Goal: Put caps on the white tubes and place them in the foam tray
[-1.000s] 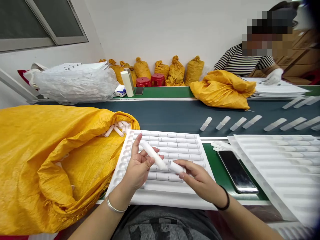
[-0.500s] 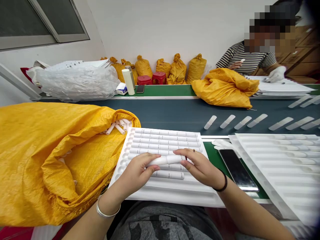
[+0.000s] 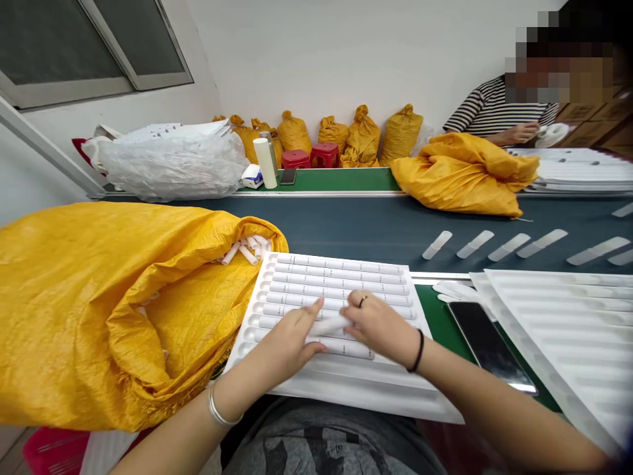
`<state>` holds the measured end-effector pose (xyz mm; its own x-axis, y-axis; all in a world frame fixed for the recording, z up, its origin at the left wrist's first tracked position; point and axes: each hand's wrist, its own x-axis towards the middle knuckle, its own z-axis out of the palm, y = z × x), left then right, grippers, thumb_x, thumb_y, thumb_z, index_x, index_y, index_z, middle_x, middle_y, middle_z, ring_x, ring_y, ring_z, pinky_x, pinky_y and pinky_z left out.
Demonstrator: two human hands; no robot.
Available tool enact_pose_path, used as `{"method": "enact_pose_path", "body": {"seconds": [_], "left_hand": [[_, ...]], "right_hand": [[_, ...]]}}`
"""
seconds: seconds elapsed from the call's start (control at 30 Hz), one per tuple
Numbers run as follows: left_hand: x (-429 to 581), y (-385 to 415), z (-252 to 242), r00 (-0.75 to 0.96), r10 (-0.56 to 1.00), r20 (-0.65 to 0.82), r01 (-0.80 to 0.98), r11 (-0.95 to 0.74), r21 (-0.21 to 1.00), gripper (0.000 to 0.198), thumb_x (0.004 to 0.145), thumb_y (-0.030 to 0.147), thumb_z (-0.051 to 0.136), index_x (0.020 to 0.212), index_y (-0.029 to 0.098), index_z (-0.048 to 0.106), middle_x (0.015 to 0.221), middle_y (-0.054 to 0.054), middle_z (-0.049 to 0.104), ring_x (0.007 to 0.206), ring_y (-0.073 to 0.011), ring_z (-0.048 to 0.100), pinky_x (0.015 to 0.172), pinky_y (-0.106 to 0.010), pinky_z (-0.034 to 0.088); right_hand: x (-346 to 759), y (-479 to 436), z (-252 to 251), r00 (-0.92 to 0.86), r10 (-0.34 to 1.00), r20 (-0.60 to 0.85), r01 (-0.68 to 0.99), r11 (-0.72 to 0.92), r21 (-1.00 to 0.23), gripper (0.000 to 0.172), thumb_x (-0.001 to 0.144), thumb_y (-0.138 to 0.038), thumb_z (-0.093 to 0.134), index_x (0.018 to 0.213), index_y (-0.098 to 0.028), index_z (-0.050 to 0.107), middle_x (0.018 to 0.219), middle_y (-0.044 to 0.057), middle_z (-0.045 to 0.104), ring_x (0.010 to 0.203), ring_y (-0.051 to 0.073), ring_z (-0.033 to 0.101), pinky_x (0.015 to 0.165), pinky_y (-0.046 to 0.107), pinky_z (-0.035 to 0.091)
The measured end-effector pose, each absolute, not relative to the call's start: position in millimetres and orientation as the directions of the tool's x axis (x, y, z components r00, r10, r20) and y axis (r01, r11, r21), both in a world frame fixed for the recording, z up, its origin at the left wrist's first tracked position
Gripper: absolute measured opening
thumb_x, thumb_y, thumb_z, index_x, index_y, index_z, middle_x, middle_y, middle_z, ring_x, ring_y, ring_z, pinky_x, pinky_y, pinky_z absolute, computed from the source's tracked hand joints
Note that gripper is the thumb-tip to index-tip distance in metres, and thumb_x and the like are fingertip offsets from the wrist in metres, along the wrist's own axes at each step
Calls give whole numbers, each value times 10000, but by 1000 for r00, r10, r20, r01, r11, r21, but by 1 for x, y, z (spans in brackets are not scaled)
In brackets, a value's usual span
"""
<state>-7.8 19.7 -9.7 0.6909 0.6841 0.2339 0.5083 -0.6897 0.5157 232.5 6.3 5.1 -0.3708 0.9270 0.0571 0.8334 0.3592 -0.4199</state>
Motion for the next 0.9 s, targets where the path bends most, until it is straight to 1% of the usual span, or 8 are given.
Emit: {"method": "enact_pose_path", "body": {"seconds": [0.07,0.2,0.3,0.47,0.63,0.7,0.8,0.9], "left_hand": [[-24,49,-15,597,787,157,654,-591,472,709,822,345,602,1432,162,291,1347,-142,494,1242,-266,460,1027,-417,399],[-69,132,-20,288,947,146,858,-323,399,412,868,217,449,1237,48,516,1293,-213,516,1256,-322,428,1056,-474,323],[-95,182,-25,189,975,120,901,-221,372,350,872,169,452,1192,63,546,1282,-201,525,1233,-309,452,1036,-452,340],[-113,217,-40,108,991,79,933,-129,335,369,900,326,530,1222,146,518,1261,-111,530,1138,-248,524,960,-486,425],[-125,237,-42,38,999,-26,949,-28,313,347,880,322,571,1179,150,542,1186,-101,560,1048,-227,569,879,-431,489],[-127,244,-38,43,997,-70,942,-17,334,332,880,322,572,1163,150,549,1153,-93,573,1012,-215,583,847,-409,504],[-123,246,-28,104,990,-95,913,-57,405,283,874,312,577,1093,133,573,1072,-80,601,951,-203,599,815,-397,510],[-109,231,-16,249,968,-40,831,-192,523,235,815,257,616,1006,124,583,993,-72,632,915,-213,608,826,-382,499]], "right_hand": [[258,41,1,-79,996,49,934,92,-345,151,788,-250,631,912,-164,649,954,85,638,909,211,579,829,292,438],[328,103,-7,333,941,63,897,-296,-329,332,882,-245,457,1130,-49,555,1057,202,613,992,271,570,831,345,423],[365,122,-19,442,895,-61,837,-436,-332,289,822,-234,548,1003,-19,618,940,203,655,874,260,617,733,317,442],[382,121,-26,466,871,-155,804,-490,-336,288,761,-246,625,948,-29,653,898,182,676,829,245,640,692,292,446],[355,76,-6,425,901,-92,832,-428,-353,338,842,-306,521,1039,-50,621,970,195,654,880,277,627,715,344,456],[325,38,-5,277,958,-74,869,-282,-407,244,884,-291,457,963,-155,644,939,97,662,862,216,621,730,304,465],[276,-22,-19,-249,961,-124,838,150,-525,203,874,-201,456,813,-194,649,867,48,647,797,182,610,722,291,483],[246,-58,-41,-296,947,-128,883,219,-415,192,764,-87,543,906,-174,640,953,83,623,865,233,598,758,359,494]]}}
